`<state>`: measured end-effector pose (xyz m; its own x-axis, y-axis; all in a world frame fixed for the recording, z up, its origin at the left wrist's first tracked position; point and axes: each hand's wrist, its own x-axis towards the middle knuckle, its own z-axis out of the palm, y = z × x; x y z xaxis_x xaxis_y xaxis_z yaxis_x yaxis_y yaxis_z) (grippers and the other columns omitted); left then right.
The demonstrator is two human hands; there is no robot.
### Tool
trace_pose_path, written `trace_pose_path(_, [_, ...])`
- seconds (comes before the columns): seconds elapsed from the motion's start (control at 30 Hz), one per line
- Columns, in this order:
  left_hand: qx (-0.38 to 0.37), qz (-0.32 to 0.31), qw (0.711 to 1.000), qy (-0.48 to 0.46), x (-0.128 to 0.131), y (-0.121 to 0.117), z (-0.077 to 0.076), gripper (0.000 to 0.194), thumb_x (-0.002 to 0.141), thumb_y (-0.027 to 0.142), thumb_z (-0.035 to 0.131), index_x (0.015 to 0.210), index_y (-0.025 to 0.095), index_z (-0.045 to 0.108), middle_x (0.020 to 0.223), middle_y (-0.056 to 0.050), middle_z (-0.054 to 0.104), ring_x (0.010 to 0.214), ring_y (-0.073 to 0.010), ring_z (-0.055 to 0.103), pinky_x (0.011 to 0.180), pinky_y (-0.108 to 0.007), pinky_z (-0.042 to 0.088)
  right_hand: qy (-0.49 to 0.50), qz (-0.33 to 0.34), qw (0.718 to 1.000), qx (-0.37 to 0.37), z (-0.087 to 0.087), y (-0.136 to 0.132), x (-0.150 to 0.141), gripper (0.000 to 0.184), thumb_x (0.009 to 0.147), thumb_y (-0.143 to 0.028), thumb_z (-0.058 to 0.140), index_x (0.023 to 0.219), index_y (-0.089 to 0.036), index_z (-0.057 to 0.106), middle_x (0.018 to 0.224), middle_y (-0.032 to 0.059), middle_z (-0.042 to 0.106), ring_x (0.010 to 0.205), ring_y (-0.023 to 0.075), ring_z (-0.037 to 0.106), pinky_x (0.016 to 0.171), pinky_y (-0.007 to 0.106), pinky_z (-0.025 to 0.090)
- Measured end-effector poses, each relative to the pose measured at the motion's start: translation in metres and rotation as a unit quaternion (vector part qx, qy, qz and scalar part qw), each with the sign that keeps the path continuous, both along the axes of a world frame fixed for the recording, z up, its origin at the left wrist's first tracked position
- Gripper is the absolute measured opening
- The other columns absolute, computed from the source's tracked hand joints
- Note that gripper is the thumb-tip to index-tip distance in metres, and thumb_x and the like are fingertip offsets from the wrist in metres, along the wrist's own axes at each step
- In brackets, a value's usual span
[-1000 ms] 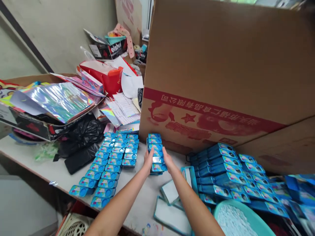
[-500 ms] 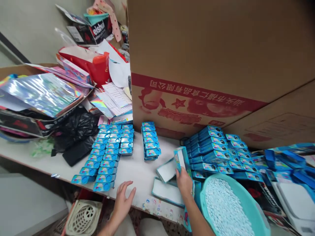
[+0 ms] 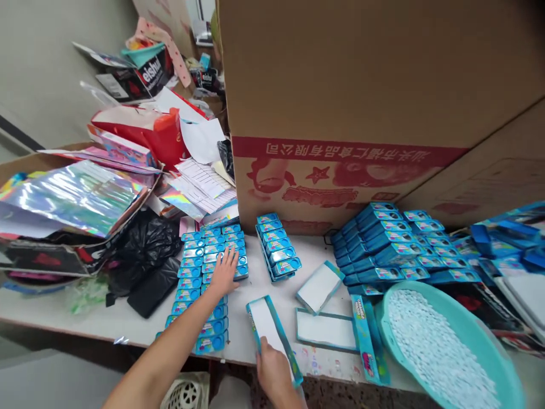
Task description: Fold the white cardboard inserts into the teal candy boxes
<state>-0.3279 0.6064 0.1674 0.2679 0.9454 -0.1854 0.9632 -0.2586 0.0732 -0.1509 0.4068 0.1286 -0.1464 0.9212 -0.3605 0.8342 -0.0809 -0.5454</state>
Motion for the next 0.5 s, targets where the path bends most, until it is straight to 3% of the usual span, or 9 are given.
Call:
trace_pose_path(0.1, [-0.003, -0.014, 1.0, -0.002, -0.007, 0.003, -0.01, 0.094, 0.063, 0.03, 0.069, 0.144, 0.011, 0.025, 0.154, -0.018, 0.017, 0.143, -0.0349, 0.006, 0.114, -0.053, 0.009, -0.027, -0.008, 0.996, -0.087, -0.012, 0.018, -0.033, 0.028, 0.086, -0.014, 0.041, 0.109, -0.01, 0.057, 0.088, 0.0166, 0.071, 0.08, 0.0279, 0.069, 0.065, 0.033, 0.048])
trace_pose_path(0.17, [0.014, -0.032, 0.999, -0.001, -0.011, 0.007, -0.011, 0.088, 0.064, 0.031, 0.069, 0.14, 0.011, 0.031, 0.154, -0.018, 0.015, 0.143, -0.0342, 0.005, 0.115, -0.052, 0.008, -0.024, -0.029, 0.995, -0.094, -0.016, 0.025, -0.044, 0.027, 0.089, -0.021, 0.042, 0.109, -0.01, 0.057, 0.093, 0.0171, 0.069, 0.085, 0.0285, 0.068, 0.07, 0.034, 0.049])
trace_pose_path(0.3, [0.024, -0.067, 0.997, 0.0, -0.013, 0.021, -0.008, 0.076, 0.058, 0.03, 0.073, 0.126, 0.011, 0.045, 0.154, -0.019, 0.016, 0.143, -0.0368, 0.006, 0.114, -0.053, 0.011, 0.024, -0.104, 0.994, -0.016, -0.017, 0.018, -0.043, 0.035, 0.089, -0.038, 0.046, 0.111, -0.013, 0.059, 0.101, 0.0154, 0.067, 0.095, 0.0275, 0.065, 0.079, 0.034, 0.048])
trace_pose_path(0.5, [0.022, -0.094, 0.995, -0.013, -0.009, 0.021, -0.011, 0.071, 0.056, 0.022, 0.07, 0.121, 0.008, 0.046, 0.147, -0.024, 0.028, 0.14, -0.0374, 0.015, 0.115, -0.047, 0.011, 0.042, -0.172, 0.982, 0.067, -0.011, -0.013, -0.016, 0.036, 0.093, -0.037, 0.038, 0.11, -0.016, 0.06, 0.104, 0.0123, 0.065, 0.101, 0.0247, 0.061, 0.088, 0.034, 0.046])
